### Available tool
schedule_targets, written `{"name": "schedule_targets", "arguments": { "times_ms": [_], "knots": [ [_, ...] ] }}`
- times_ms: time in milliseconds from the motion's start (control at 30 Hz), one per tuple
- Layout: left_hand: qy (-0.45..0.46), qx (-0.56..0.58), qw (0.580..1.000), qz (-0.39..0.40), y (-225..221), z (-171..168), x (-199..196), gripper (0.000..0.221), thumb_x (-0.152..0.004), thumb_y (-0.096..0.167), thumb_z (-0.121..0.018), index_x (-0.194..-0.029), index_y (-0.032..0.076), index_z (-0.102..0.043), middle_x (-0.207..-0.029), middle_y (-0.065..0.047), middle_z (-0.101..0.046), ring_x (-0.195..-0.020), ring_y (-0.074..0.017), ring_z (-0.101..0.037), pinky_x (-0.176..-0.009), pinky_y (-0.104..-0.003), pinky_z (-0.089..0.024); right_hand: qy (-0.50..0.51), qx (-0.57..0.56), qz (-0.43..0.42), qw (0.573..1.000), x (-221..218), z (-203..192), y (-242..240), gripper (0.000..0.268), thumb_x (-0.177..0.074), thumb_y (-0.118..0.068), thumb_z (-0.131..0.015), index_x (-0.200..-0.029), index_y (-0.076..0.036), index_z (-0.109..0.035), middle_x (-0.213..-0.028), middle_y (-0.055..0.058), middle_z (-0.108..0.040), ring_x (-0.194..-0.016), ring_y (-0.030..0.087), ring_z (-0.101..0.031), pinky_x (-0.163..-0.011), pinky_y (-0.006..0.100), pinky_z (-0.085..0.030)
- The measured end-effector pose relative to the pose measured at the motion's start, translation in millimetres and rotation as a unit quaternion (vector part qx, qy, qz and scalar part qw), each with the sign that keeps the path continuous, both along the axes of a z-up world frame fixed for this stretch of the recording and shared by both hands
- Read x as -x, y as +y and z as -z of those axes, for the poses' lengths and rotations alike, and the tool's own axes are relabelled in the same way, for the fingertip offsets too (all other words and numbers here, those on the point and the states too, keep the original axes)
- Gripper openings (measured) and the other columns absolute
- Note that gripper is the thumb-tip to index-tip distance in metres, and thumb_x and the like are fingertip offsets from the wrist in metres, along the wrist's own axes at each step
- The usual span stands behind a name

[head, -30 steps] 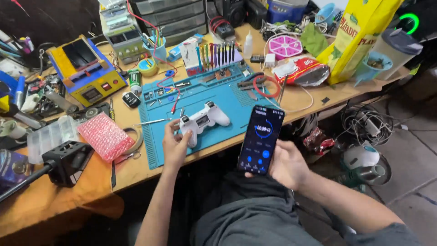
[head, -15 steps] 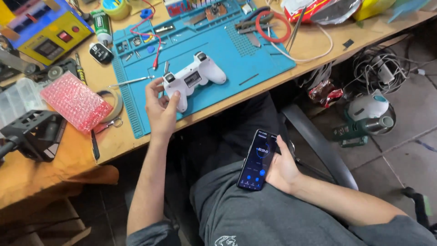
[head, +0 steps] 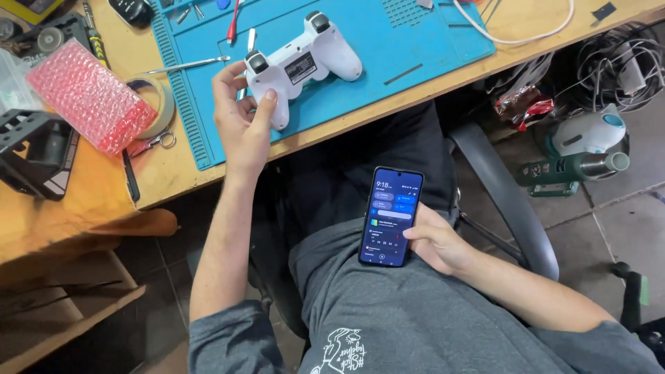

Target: The person is disassembling a white game controller using a precision tool on a repair bench.

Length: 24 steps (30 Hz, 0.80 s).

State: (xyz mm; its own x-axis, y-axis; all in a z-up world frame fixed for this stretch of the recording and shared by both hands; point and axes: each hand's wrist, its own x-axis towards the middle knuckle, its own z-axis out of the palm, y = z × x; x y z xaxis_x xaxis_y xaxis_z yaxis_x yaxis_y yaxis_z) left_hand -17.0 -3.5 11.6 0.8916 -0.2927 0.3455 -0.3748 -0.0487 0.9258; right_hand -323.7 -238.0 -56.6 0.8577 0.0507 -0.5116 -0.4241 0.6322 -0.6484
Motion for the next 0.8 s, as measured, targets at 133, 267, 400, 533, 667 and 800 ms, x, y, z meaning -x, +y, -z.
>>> {"name": "schedule_targets", "arguments": {
  "times_ms": [133, 267, 400, 533, 667, 800],
  "knots": [
    [0.010, 0.000, 1.000, -0.001, -1, -2, 1, 0.047, -0.111, 0.029, -0.075, -0.148, 0.014, -0.051, -0.130, -0.012, -0.067, -0.080, -0.0160, -0.066, -0.063, -0.026, -0.058, 0.012, 0.022, -0.007, 1.000, -2, -8, 3, 0.079, -0.087, -0.013, -0.077, -0.162, -0.008, -0.051, -0.151, 0.019, -0.071, -0.134, 0.036, -0.071, -0.109, 0.053, -0.059],
    [0.006, -0.008, 1.000, -0.004, -1, -2, 2, 0.046, -0.111, 0.028, -0.074, -0.149, 0.014, -0.050, -0.131, -0.013, -0.067, -0.089, -0.0182, -0.070, -0.068, -0.026, -0.059, 0.032, 0.033, 0.016, 0.999, -2, -13, 4, 0.073, -0.088, -0.009, -0.077, -0.157, -0.006, -0.054, -0.150, 0.024, -0.074, -0.134, 0.037, -0.072, -0.112, 0.053, -0.059],
    [0.017, -0.007, 1.000, -0.009, -3, -7, 5, 0.046, -0.111, 0.024, -0.073, -0.149, 0.013, -0.050, -0.129, -0.012, -0.066, -0.084, -0.0168, -0.070, -0.066, -0.027, -0.058, -0.113, -0.055, 0.012, 0.992, 5, -14, 2, 0.081, -0.094, -0.013, -0.076, -0.165, -0.003, -0.040, -0.149, 0.032, -0.068, -0.126, 0.054, -0.075, -0.108, 0.067, -0.061],
    [-0.007, -0.004, 1.000, -0.007, -4, -4, 2, 0.046, -0.111, 0.024, -0.073, -0.149, 0.011, -0.051, -0.131, -0.015, -0.066, -0.102, -0.0215, -0.073, -0.077, -0.030, -0.064, -0.088, -0.124, -0.012, 0.988, 10, -32, -3, 0.082, -0.093, -0.012, -0.071, -0.168, -0.004, -0.038, -0.155, 0.036, -0.064, -0.130, 0.048, -0.073, -0.106, 0.058, -0.062],
    [0.021, -0.018, 0.999, -0.021, -3, -8, 5, 0.047, -0.109, 0.019, -0.073, -0.149, 0.011, -0.050, -0.131, -0.015, -0.067, -0.092, -0.0194, -0.072, -0.072, -0.029, -0.061, -0.049, -0.228, -0.058, 0.971, 10, -47, -12, 0.105, -0.087, -0.014, -0.075, -0.175, -0.016, -0.018, -0.165, 0.036, -0.045, -0.121, 0.074, -0.065, -0.046, 0.065, -0.066],
    [0.039, -0.032, 0.998, -0.026, -3, -11, 5, 0.049, -0.108, 0.023, -0.073, -0.149, 0.012, -0.050, -0.134, -0.013, -0.068, -0.085, -0.0170, -0.070, -0.063, -0.027, -0.059, -0.212, -0.179, -0.107, 0.955, 11, -47, -21, 0.107, -0.101, -0.008, -0.080, -0.175, -0.022, -0.005, -0.174, 0.039, -0.032, -0.144, 0.074, -0.053, -0.065, 0.068, -0.070]
  ]
}}
